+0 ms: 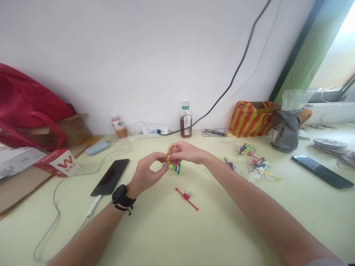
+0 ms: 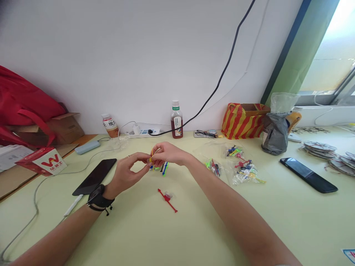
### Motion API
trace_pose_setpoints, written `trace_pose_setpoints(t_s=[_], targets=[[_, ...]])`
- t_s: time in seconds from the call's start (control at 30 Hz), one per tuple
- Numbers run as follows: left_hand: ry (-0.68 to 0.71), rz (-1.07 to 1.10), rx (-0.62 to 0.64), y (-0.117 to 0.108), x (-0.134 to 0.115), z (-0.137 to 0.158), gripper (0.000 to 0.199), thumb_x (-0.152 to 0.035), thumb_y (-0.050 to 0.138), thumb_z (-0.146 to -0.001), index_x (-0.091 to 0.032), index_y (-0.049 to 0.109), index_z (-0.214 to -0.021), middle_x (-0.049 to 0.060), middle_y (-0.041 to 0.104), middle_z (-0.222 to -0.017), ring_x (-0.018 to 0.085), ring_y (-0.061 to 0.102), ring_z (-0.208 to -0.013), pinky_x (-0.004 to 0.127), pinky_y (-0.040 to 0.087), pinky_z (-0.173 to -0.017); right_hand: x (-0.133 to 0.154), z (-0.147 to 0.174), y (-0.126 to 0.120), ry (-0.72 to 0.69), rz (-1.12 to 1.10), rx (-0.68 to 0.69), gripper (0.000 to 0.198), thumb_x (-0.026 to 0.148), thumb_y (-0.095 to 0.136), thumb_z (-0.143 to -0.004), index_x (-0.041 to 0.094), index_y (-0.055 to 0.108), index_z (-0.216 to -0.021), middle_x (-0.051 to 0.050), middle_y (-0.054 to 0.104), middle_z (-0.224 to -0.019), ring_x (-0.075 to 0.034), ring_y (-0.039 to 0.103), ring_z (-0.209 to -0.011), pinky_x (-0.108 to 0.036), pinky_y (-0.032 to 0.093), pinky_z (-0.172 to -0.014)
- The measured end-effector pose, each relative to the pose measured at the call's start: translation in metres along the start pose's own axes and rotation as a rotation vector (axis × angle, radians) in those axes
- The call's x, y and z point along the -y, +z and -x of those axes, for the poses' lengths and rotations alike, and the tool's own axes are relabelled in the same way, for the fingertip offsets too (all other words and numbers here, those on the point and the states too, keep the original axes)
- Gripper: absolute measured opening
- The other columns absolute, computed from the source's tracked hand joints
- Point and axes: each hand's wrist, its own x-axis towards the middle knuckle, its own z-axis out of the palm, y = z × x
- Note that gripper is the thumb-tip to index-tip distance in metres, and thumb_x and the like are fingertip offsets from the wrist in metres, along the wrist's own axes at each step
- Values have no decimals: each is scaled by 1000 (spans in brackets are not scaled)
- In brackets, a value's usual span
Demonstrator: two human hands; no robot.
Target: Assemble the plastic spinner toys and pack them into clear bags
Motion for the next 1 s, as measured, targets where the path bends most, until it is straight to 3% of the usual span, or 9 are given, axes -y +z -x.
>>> trace_pose_setpoints(t_s=[0.13, 0.23, 0.33, 0.4, 0.5, 0.6, 0.77, 0.9, 1.0], targets=[[6, 21, 27, 0, 0, 0, 8, -19, 68, -87, -21, 67, -95, 2, 73, -88, 16, 67, -77, 31, 56, -76, -1, -1, 7, 18, 129, 19, 14, 17, 64, -79, 19, 55, -89, 3, 65, -70, -11, 59, -61, -20, 48, -58], [-41, 89, 93, 0, 1, 0, 9, -17, 66, -84, -20, 66, -92, 2, 73, -87, 16, 66, -75, 30, 56, -75, -1, -1, 8, 114, 333, -75, 13, 23, 59, -84, 21, 57, -96, 4, 61, -73, -10, 52, -59, -18, 38, -51], [-91, 139, 242, -1, 4, 0, 14, -20, 67, -84, -21, 70, -97, 3, 75, -89, 17, 69, -78, 31, 57, -79, -6, -1, -4, 222, 463, -225, 17, 24, 58, -86, 19, 58, -103, -3, 65, -85, -12, 56, -62, -22, 41, -51], [-97, 140, 342, -2, 5, 1, 5, -22, 69, -83, -21, 71, -87, 3, 77, -90, 18, 70, -81, 32, 57, -82, -12, 0, -15, 314, 547, -295, 25, 23, 63, -83, 17, 57, -107, -7, 68, -87, -16, 60, -61, -25, 43, -51], [-90, 111, 461, -6, 8, 2, 7, -22, 70, -81, -22, 68, -74, 2, 77, -90, 19, 72, -84, 32, 56, -84, -21, 2, -26, 452, 606, -262, 34, 19, 68, -79, 15, 56, -111, -8, 71, -77, -20, 64, -53, -29, 48, -52], [-61, 8, 504, -14, 13, -1, 4, -25, 70, -80, -26, 73, -83, 1, 76, -88, 20, 71, -83, 33, 56, -84, -29, 0, -25, 530, 614, -186, 35, 18, 68, -80, 15, 57, -113, -6, 71, -69, -22, 66, -50, -31, 52, -52], [-15, -131, 459, -21, 20, -4, 27, -42, 65, -92, -26, 69, -114, 6, 71, -121, 26, 66, -111, 38, 53, -101, -43, -10, -15, 434, 720, -235, 39, 22, 71, -83, 18, 59, -121, -14, 75, -98, -23, 71, -61, -32, 52, -56], [-30, -185, 531, -6, 26, 6, 57, -47, 49, -104, -30, 40, -158, 7, 40, -164, 29, 38, -151, 47, 35, -124, -50, -14, -7, 243, 792, -254, 49, 16, 69, -84, 19, 58, -132, -13, 71, -119, -25, 71, -95, -28, 52, -74], [-50, -183, 589, 7, 36, 15, 62, -50, 40, -108, -33, 25, -165, 3, 28, -171, 29, 26, -158, 48, 30, -127, -52, -14, -2, 132, 811, -222, 47, 9, 63, -87, 21, 61, -133, -7, 73, -111, -19, 68, -97, -23, 48, -79]])
